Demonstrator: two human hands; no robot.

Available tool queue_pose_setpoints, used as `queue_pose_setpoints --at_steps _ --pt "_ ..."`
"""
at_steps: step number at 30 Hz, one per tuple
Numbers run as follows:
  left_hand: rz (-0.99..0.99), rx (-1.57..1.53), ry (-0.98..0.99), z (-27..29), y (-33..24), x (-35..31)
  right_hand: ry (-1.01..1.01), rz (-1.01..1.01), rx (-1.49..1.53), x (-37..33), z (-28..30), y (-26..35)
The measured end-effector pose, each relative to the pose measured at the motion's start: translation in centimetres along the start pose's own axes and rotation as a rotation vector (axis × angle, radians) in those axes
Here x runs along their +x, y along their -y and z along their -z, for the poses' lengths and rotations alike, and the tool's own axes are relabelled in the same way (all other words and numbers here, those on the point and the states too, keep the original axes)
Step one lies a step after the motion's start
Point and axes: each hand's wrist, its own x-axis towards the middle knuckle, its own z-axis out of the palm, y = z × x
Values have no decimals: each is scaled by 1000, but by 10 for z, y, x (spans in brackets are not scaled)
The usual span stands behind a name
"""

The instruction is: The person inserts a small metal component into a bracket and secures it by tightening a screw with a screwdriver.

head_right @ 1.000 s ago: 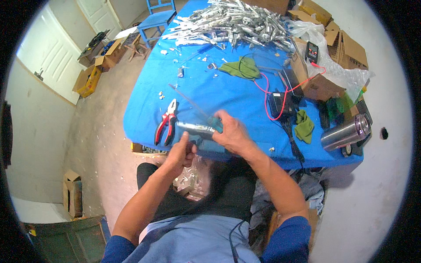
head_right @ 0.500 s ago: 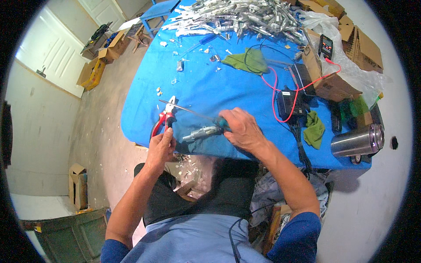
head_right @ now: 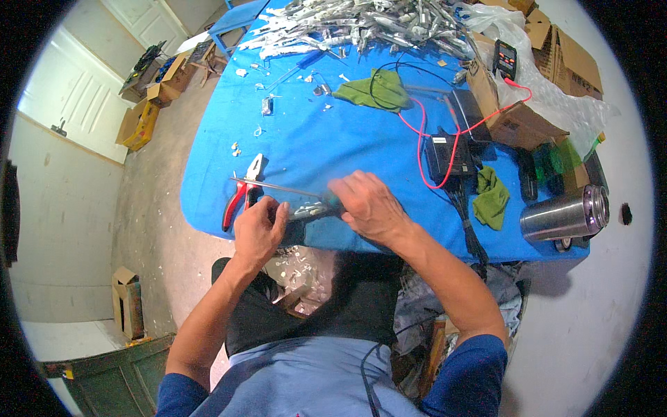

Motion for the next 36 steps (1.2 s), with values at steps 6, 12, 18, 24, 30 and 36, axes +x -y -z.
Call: queue_pose_setpoints --at_steps 6,12,18,24,30,36 --pt "10 -30 62 3 0 -4 -68 38 24 2 -1 0" --pt "-62 13 80 -2 3 -5 -108 -31 20 -1 1 -3" --pt "-116 12 -5 -9 -1 -13 -16 -533 265 -35 50 24" --pt "-148 53 61 -2 -3 -14 82 -521 389 -113 90 49" --pt "-221 101 19 -8 -2 -17 200 -589 479 -142 96 74" --pt "-251 100 -55 -13 -3 -21 149 -540 506 -142 76 76"
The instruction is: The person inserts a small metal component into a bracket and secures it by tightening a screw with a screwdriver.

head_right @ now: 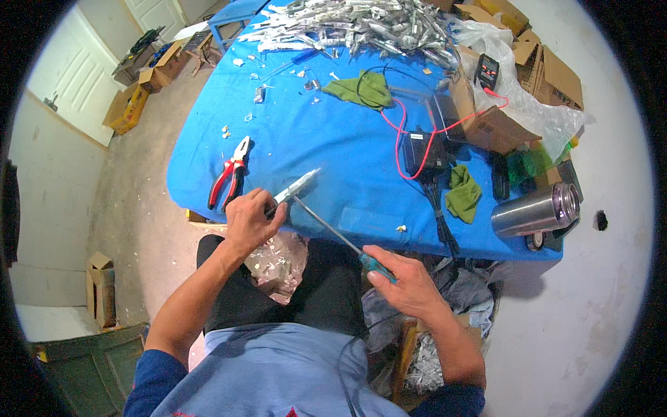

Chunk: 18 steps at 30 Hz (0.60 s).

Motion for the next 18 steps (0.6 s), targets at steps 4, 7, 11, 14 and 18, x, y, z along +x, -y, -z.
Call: queue_pose_setpoints --at_steps 4,7,11,14,18 --pt "36 -23 -8 -2 -2 -3 13 9 -5 7 -4 -2" --pt "37 -7 -16 -3 0 -4 24 -3 37 10 -6 -6" --pt "9 3 -51 -3 0 -5 20 1 68 13 -7 -9" --pt "21 -3 -47 -2 -1 -5 67 -62 104 14 -5 -7" --pt "16 6 -31 -1 -2 -3 104 -98 166 17 -3 -9"
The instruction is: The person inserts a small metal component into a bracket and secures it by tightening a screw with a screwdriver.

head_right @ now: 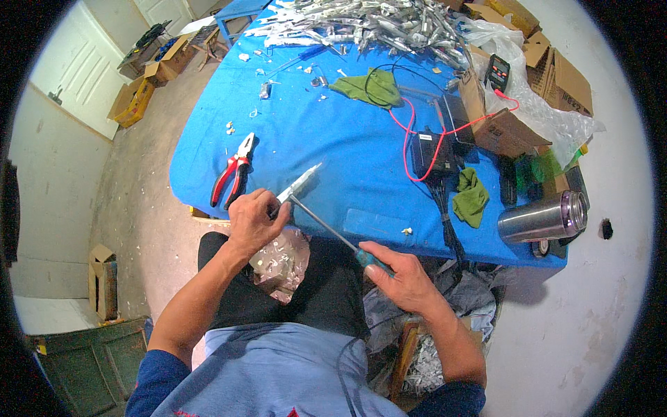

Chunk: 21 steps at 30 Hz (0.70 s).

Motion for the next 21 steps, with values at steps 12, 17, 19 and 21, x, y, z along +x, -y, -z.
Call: queue_pose_setpoints --at_steps 12,17,19,21 --pt "-2 -25 20 0 3 1 -54 244 -456 15 15 25" --pt "-22 -52 40 0 4 4 -2 284 -504 25 28 29" --pt "-25 -67 60 -1 7 4 39 285 -442 31 37 27" --pt "-22 -70 72 -1 9 5 87 232 -390 39 44 28"
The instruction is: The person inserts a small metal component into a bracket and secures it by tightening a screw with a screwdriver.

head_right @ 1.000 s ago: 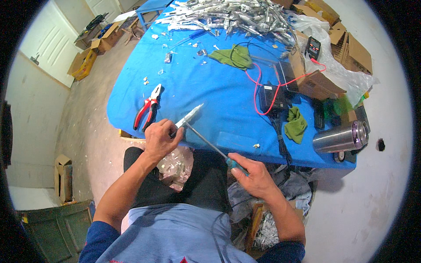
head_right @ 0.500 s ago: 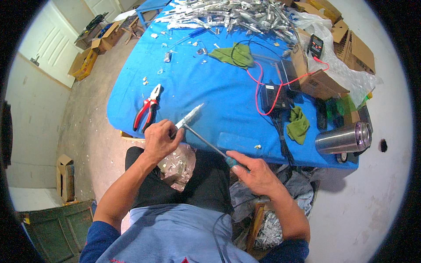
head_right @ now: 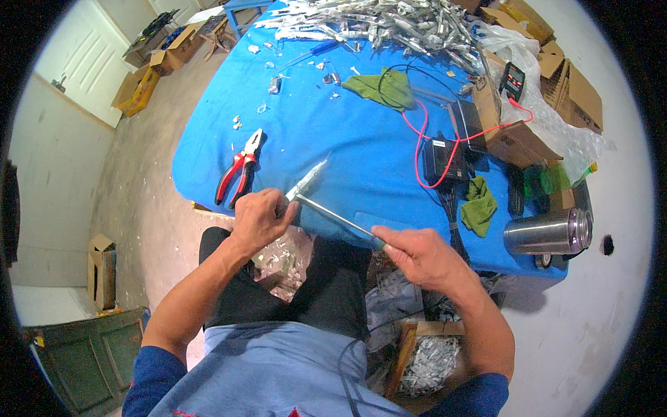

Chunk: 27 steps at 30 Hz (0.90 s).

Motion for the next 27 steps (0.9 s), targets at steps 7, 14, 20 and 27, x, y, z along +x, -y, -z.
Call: queue_pose_setpoints --at_steps 7,14,20,27 --pt "57 -5 24 1 0 4 151 -412 431 15 17 -9" --pt "118 -14 54 3 -3 5 3 -18 -157 15 5 8" --pt "73 -41 17 0 0 4 38 39 -75 19 24 3" --pt "74 -29 22 1 -1 6 57 55 -44 23 27 -7"
